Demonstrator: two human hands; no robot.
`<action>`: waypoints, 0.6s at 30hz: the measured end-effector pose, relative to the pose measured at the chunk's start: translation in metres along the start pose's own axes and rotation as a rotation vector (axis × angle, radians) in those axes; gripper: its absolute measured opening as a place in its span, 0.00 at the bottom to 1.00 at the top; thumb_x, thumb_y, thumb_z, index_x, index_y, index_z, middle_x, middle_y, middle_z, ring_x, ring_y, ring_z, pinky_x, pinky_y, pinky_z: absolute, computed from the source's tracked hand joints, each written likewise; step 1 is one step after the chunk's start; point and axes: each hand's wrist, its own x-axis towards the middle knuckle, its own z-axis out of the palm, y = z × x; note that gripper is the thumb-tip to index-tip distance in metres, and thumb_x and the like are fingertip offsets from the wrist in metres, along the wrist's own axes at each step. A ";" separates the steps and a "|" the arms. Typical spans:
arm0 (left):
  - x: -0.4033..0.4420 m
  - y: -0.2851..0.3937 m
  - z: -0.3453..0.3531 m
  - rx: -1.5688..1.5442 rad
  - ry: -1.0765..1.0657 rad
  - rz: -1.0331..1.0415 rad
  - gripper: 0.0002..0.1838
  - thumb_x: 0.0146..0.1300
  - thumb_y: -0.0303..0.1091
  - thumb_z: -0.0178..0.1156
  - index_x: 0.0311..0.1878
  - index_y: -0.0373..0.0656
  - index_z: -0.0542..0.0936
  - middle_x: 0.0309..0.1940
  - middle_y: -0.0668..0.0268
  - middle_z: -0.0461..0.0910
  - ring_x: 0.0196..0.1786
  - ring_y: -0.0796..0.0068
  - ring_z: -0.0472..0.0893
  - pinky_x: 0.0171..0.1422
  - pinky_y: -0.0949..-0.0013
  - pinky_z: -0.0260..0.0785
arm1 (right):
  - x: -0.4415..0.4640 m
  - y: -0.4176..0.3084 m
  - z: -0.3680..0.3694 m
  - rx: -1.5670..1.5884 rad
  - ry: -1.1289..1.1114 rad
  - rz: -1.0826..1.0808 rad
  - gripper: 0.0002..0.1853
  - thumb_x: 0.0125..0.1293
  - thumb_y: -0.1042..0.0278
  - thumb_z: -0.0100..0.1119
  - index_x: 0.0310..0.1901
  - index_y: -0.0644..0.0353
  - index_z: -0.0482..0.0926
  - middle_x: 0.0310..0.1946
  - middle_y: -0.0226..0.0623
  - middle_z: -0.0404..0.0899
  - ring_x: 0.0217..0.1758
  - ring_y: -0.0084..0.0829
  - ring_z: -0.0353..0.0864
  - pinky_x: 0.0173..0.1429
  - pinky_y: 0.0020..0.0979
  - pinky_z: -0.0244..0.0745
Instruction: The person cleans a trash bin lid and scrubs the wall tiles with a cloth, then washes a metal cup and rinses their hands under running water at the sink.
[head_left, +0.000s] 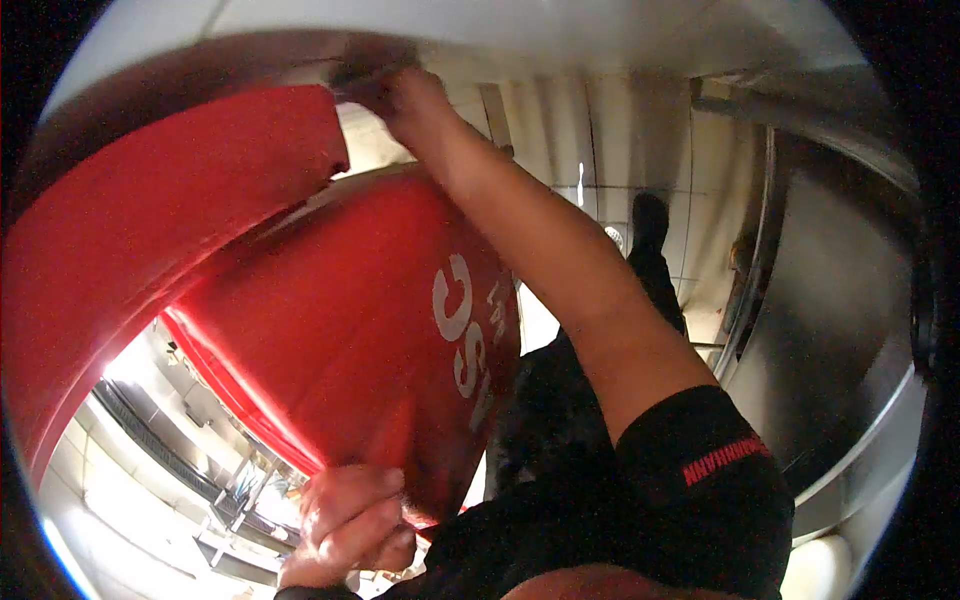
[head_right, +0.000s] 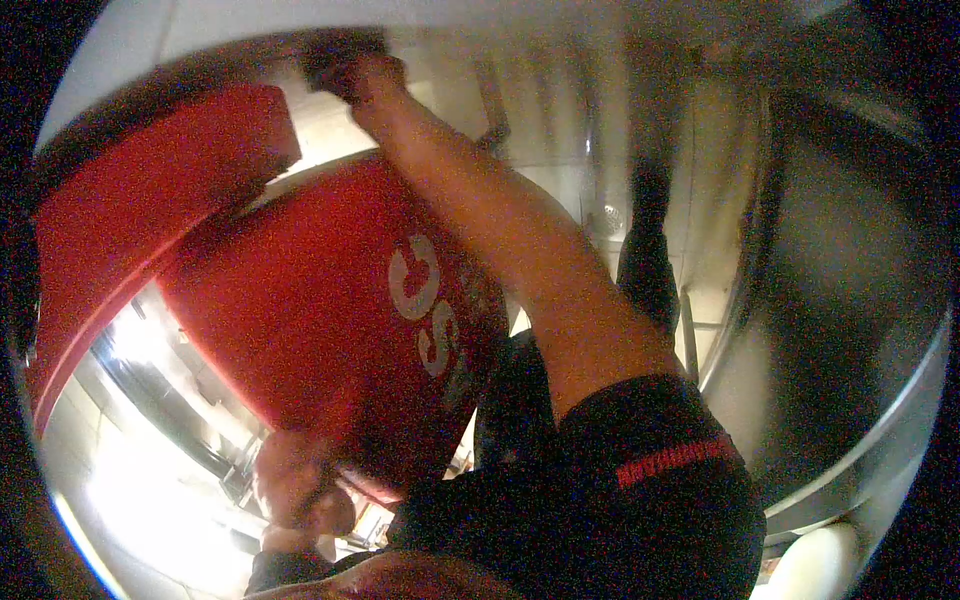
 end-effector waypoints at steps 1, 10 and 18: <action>0.001 -0.002 0.006 0.036 0.045 0.052 0.17 0.55 0.31 0.68 0.48 0.42 0.77 0.41 0.53 0.84 0.34 0.59 0.84 0.34 0.62 0.78 | -0.004 0.018 -0.001 0.112 0.068 0.075 0.15 0.65 0.78 0.56 0.52 0.55 0.82 0.47 0.45 0.85 0.51 0.43 0.85 0.58 0.42 0.82; 0.033 -0.005 0.018 0.049 0.259 0.183 0.15 0.56 0.29 0.67 0.47 0.37 0.79 0.38 0.51 0.84 0.34 0.58 0.85 0.33 0.62 0.78 | -0.021 -0.129 -0.252 0.822 0.991 0.048 0.10 0.66 0.79 0.60 0.47 0.67 0.72 0.41 0.41 0.77 0.40 0.37 0.84 0.45 0.40 0.90; 0.034 0.008 0.023 0.047 0.354 0.202 0.17 0.53 0.19 0.66 0.48 0.36 0.81 0.38 0.51 0.84 0.36 0.54 0.85 0.39 0.62 0.79 | -0.021 -0.066 -0.242 0.887 0.866 0.468 0.19 0.67 0.81 0.57 0.57 0.65 0.67 0.56 0.40 0.73 0.51 0.35 0.80 0.47 0.40 0.87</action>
